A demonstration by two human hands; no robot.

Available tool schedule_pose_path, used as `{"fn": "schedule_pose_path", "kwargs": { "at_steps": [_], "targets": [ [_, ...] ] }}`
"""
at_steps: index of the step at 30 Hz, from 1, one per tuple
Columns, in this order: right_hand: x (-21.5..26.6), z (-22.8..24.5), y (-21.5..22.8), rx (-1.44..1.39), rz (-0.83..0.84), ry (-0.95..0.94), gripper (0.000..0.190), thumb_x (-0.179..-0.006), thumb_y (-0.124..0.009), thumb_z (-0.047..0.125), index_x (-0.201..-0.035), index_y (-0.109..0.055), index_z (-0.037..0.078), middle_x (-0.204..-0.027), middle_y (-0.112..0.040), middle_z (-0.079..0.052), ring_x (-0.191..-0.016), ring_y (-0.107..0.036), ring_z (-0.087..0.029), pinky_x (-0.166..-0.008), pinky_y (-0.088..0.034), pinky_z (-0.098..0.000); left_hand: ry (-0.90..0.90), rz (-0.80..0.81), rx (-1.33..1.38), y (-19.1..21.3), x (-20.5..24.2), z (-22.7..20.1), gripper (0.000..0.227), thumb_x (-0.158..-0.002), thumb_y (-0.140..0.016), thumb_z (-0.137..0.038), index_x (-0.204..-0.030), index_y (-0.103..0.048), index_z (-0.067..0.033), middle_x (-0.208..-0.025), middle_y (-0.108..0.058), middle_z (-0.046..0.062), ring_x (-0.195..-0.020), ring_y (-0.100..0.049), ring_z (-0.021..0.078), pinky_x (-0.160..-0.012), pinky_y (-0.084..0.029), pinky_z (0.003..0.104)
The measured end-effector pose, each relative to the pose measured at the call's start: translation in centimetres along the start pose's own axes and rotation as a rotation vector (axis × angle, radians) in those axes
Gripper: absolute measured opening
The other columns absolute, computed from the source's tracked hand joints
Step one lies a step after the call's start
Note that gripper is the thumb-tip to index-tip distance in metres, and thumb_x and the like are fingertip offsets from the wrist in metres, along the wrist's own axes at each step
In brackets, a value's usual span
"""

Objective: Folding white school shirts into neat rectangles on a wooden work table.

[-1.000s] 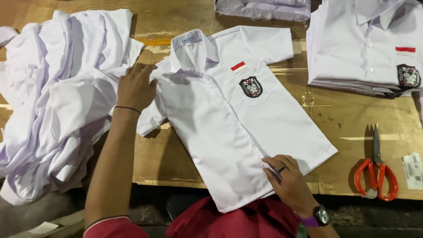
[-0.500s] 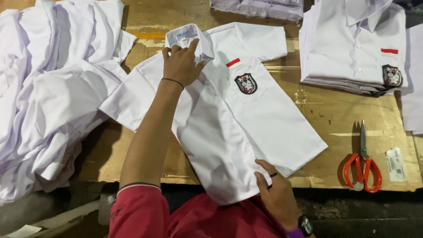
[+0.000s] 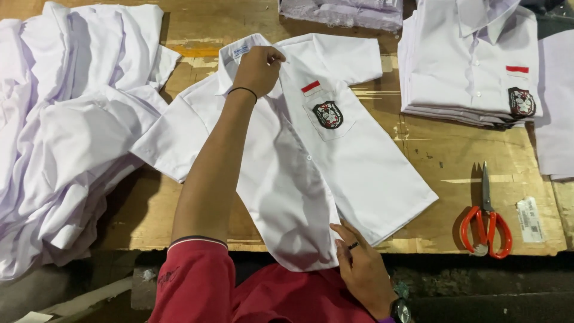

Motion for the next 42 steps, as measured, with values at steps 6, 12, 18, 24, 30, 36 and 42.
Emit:
{"fn": "schedule_pose_path", "kwargs": {
  "at_steps": [6, 12, 18, 24, 30, 36, 42],
  "targets": [
    [0.3, -0.4, 0.4, 0.354, -0.081, -0.060, 0.045, -0.093, -0.065, 0.026, -0.137, -0.061, 0.019, -0.146, -0.061, 0.002, -0.120, -0.065, -0.026, -0.078, -0.062, -0.0431, 0.205, 0.090, 0.301, 0.9, 1.8, -2.0, 0.028, -0.097, -0.059, -0.023, -0.121, -0.071, -0.0141, -0.113, -0.066, -0.002, -0.080, -0.068, 0.0102, -0.067, -0.064, 0.028],
    [0.4, -1.5, 1.2, 0.181, -0.040, -0.036, 0.052, -0.089, -0.053, 0.001, -0.141, -0.056, 0.006, -0.137, -0.066, -0.012, -0.114, -0.062, -0.032, -0.099, -0.052, -0.0443, 0.291, 0.090, 0.517, 1.3, 2.7, -1.9, 0.033, -0.096, -0.061, -0.017, -0.127, -0.068, -0.0106, -0.109, -0.067, 0.001, -0.083, -0.069, 0.0126, -0.068, -0.066, 0.029],
    [1.3, -4.5, 1.7, 0.347, 0.098, -0.029, 0.070, -0.087, -0.065, 0.017, -0.153, -0.040, 0.014, -0.144, -0.061, 0.000, -0.116, -0.051, -0.031, -0.097, -0.044, -0.0489, 0.351, 0.083, 0.755, 1.5, 3.3, -2.3, 0.039, -0.095, -0.062, -0.009, -0.134, -0.064, -0.0012, -0.116, -0.068, 0.011, -0.092, -0.072, 0.0240, -0.078, -0.071, 0.034],
    [0.9, -5.0, 3.0, 0.430, -0.066, 0.039, 0.039, -0.092, -0.070, 0.036, -0.124, -0.072, 0.016, -0.128, -0.064, -0.003, -0.114, -0.055, -0.028, -0.100, -0.043, -0.0474, 0.364, 0.090, 0.894, 1.3, 3.4, -3.1, 0.038, -0.094, -0.062, -0.010, -0.131, -0.063, -0.0012, -0.114, -0.067, 0.011, -0.092, -0.074, 0.0251, -0.078, -0.069, 0.036],
    [0.9, -5.1, 4.3, 0.258, -0.111, -0.039, 0.027, -0.098, -0.063, 0.022, -0.119, -0.069, 0.006, -0.122, -0.072, -0.011, -0.113, -0.063, -0.030, -0.099, -0.049, -0.0451, 0.369, 0.083, 0.867, 1.4, 3.5, -3.2, 0.037, -0.095, -0.060, -0.012, -0.130, -0.064, -0.0021, -0.108, -0.069, 0.011, -0.093, -0.075, 0.0242, -0.080, -0.067, 0.037],
    [1.2, -4.7, 6.8, 0.152, -0.270, -0.094, 0.020, -0.102, -0.060, 0.013, -0.118, -0.066, 0.002, -0.114, -0.072, -0.013, -0.110, -0.069, -0.029, -0.094, -0.057, -0.0414, 0.463, 0.034, 0.643, 2.6, 4.5, -3.3, 0.024, -0.096, -0.062, -0.015, -0.118, -0.069, -0.0110, -0.108, -0.069, 0.004, -0.082, -0.074, 0.0169, -0.071, -0.063, 0.030],
    [0.9, -3.8, 4.7, 0.357, -0.086, 0.140, 0.032, -0.100, -0.058, 0.034, -0.115, -0.072, 0.009, -0.112, -0.073, -0.009, -0.106, -0.065, -0.028, -0.094, -0.046, -0.0458, 0.325, -0.029, 0.116, 1.9, 3.2, 2.0, 0.023, -0.087, -0.057, -0.018, -0.102, -0.074, -0.0171, -0.093, -0.072, 0.000, -0.082, -0.067, 0.0165, -0.061, -0.057, 0.030]
  ]
}}
Point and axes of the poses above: each hand's wrist, its own x-axis away from the middle knuckle, its own y-axis out of the back of the hand, z = x × y, the point moved 3 cm from there along -x, towards the middle knuckle
